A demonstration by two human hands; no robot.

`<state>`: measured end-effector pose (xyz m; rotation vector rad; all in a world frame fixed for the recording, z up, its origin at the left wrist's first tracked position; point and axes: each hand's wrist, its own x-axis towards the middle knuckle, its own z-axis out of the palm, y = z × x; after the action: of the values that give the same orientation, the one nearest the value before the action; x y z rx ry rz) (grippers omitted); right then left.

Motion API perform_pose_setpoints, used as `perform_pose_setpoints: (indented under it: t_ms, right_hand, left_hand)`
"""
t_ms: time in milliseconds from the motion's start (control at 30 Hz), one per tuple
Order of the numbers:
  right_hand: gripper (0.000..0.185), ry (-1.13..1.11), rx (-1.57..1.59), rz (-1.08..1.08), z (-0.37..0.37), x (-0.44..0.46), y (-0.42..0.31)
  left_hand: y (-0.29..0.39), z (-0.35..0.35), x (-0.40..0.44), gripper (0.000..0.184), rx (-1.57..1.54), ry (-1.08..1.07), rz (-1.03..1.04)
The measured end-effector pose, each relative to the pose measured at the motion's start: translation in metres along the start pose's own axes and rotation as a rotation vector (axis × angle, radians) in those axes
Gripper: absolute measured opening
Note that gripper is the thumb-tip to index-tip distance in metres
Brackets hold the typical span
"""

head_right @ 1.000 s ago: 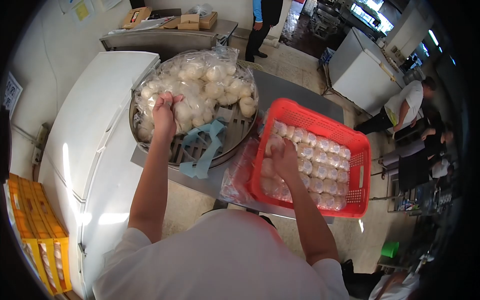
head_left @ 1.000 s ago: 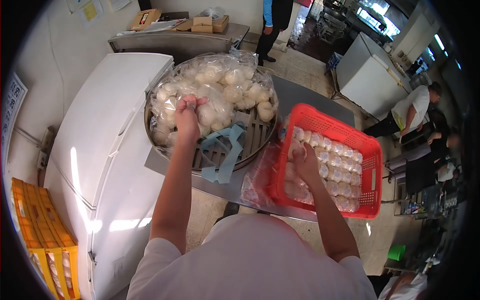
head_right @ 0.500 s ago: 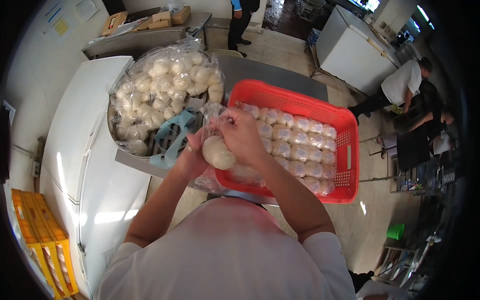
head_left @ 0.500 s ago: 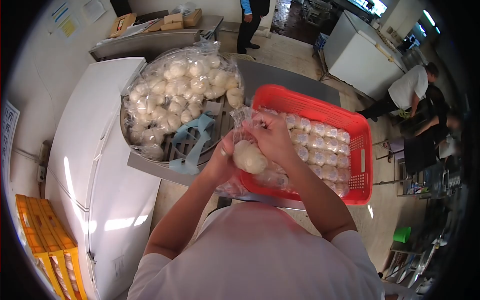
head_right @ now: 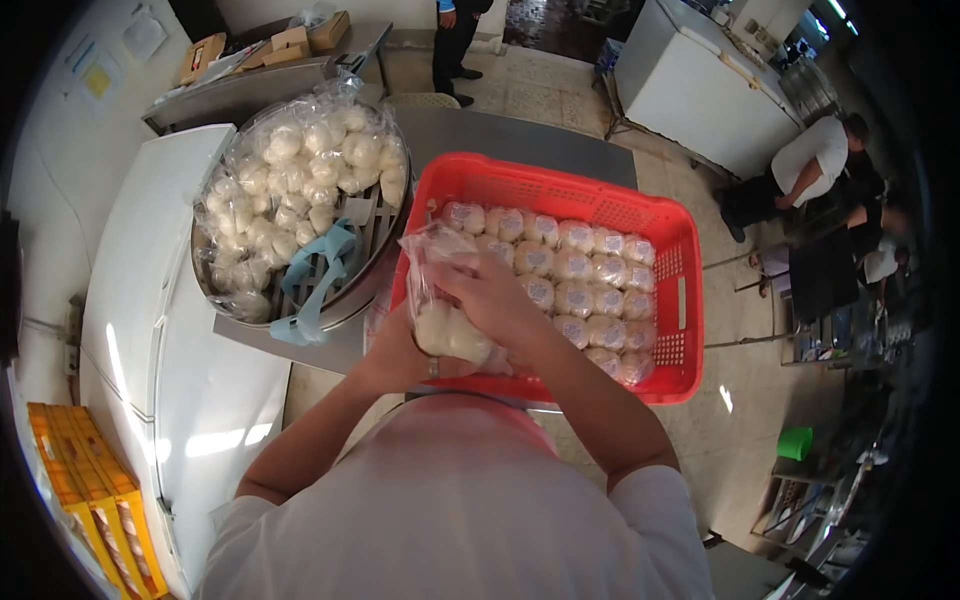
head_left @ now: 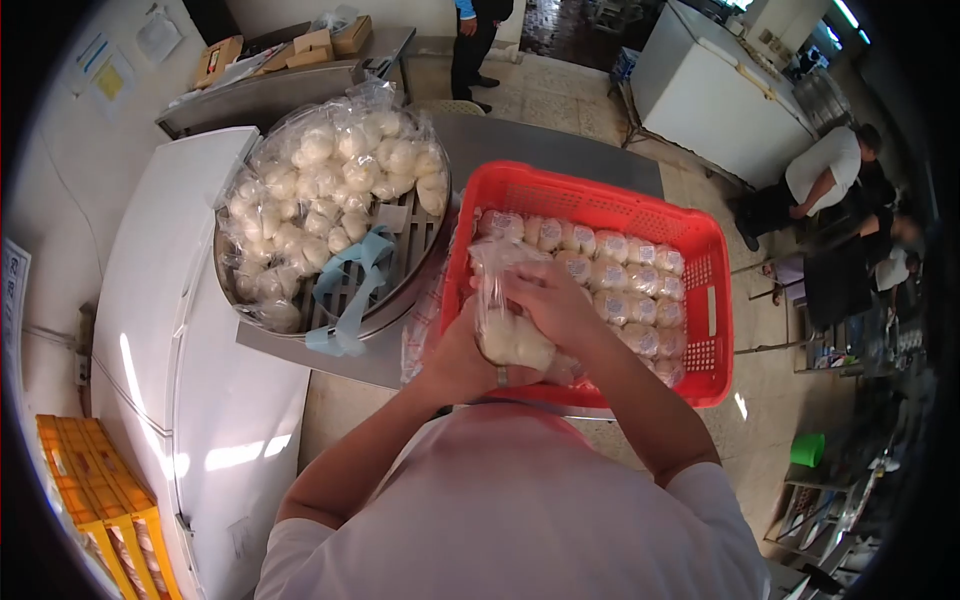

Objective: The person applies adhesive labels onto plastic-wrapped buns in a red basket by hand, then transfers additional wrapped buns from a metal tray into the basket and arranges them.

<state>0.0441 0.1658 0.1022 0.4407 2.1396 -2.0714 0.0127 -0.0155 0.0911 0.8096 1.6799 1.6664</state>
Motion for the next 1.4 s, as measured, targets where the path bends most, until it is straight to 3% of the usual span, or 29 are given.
perform_pose_setpoints:
  t_ms: [67, 100, 167, 233, 267, 300, 367, 433, 467, 533, 567, 633, 667, 733, 833, 933, 1033, 1133, 1200, 1300, 1333, 1367, 1400]
  right_hand:
    - [0.037, 0.017, -0.127, -0.054, -0.010, -0.029, 0.000]
    - [0.039, 0.023, -0.189, -0.082, -0.011, -0.040, 0.001]
    - [0.043, 0.127, -0.579, -0.589, -0.009, -0.050, 0.010]
    - [0.049, 0.178, -0.817, -0.679, -0.015, -0.053, 0.011]
    - [0.053, 0.177, -0.865, -0.513, -0.025, -0.055, 0.007]
    - [0.057, 0.176, -0.910, -0.348, -0.037, -0.056, 0.003]
    - [0.056, 0.250, -0.544, -0.413, -0.072, -0.028, 0.010]
    - [0.051, 0.249, -0.081, -0.327, -0.108, 0.017, 0.017]
    - [0.050, 0.259, -0.037, -0.251, -0.116, 0.035, 0.017]
    - [0.048, 0.269, 0.049, -0.105, -0.128, 0.068, 0.016]
    - [0.050, 0.162, 0.101, -0.040, -0.128, 0.084, 0.021]
    - [0.053, -0.052, 0.207, 0.094, -0.112, 0.118, 0.033]
    - [0.056, -0.071, 0.016, 0.198, -0.101, 0.131, 0.037]
    - [0.062, -0.110, -0.368, 0.403, -0.077, 0.148, 0.048]
    - [0.068, 0.136, -0.471, -0.028, -0.061, 0.157, 0.077]
    - [0.069, 0.138, -0.674, -0.297, -0.041, 0.152, 0.094]
    - [0.066, 0.016, -0.965, -0.172, -0.037, 0.144, 0.061]
    - [0.062, -0.043, -1.035, -0.039, -0.026, 0.142, 0.033]
    - [0.061, -0.021, -0.962, -0.195, -0.031, 0.156, 0.066]
    - [0.063, 0.111, -1.003, -0.426, -0.030, 0.168, 0.112]
    - [0.065, 0.167, -1.041, -0.498, -0.026, 0.169, 0.117]
    - [0.065, 0.115, -1.010, -0.371, -0.021, 0.172, 0.123]
    - [0.064, 0.126, -1.042, -0.391, -0.020, 0.172, 0.124]
  left_hand:
    - [-0.011, 0.008, 0.004, 0.052, -0.017, 0.041, 0.020]
    - [-0.007, 0.006, 0.008, 0.050, -0.128, 0.027, -0.148]
    - [0.005, 0.000, 0.017, 0.047, -0.354, -0.007, -0.484]
    - [-0.005, 0.011, 0.028, 0.040, -0.526, -0.079, -0.576]
    - [-0.014, 0.017, 0.035, 0.040, -0.611, -0.119, -0.618]
    - [-0.027, 0.017, 0.046, 0.040, -0.384, -0.084, -0.479]
    - [-0.055, 0.012, 0.073, 0.041, 0.070, -0.016, -0.204]
    - [-0.060, 0.008, 0.103, 0.044, 0.637, 0.090, 0.122]
    - [-0.062, 0.007, 0.112, 0.045, 0.919, 0.147, 0.290]
    - [-0.064, 0.005, 0.117, 0.049, 1.119, -0.084, 0.060]
    - [-0.065, 0.003, 0.117, 0.052, 1.211, -0.202, -0.064]
    - [-0.052, 0.008, 0.097, 0.058, 1.294, -0.211, -0.072]
    - [-0.049, 0.014, 0.085, 0.061, 1.335, -0.222, -0.077]
    - [-0.057, 0.026, 0.066, 0.066, 1.393, -0.130, -0.053]
    - [-0.071, 0.032, 0.057, 0.068, 1.398, -0.030, -0.003]
    - [-0.069, 0.033, 0.058, 0.065, 1.324, 0.011, -0.019]
    - [-0.067, 0.031, 0.058, 0.062, 1.315, -0.019, -0.054]
    - [-0.075, 0.026, 0.057, 0.057, 1.342, 0.011, 0.009]
    - [-0.068, 0.019, 0.058, 0.056, 1.324, -0.018, 0.021]
    - [-0.044, -0.004, 0.055, 0.041, 0.962, -0.056, 0.039]
    - [-0.041, -0.019, 0.051, 0.036, 0.897, 0.001, 0.177]
    - [-0.039, -0.038, 0.046, 0.031, 0.827, 0.049, 0.313]
    - [-0.036, -0.060, 0.044, 0.026, 0.757, 0.094, 0.452]
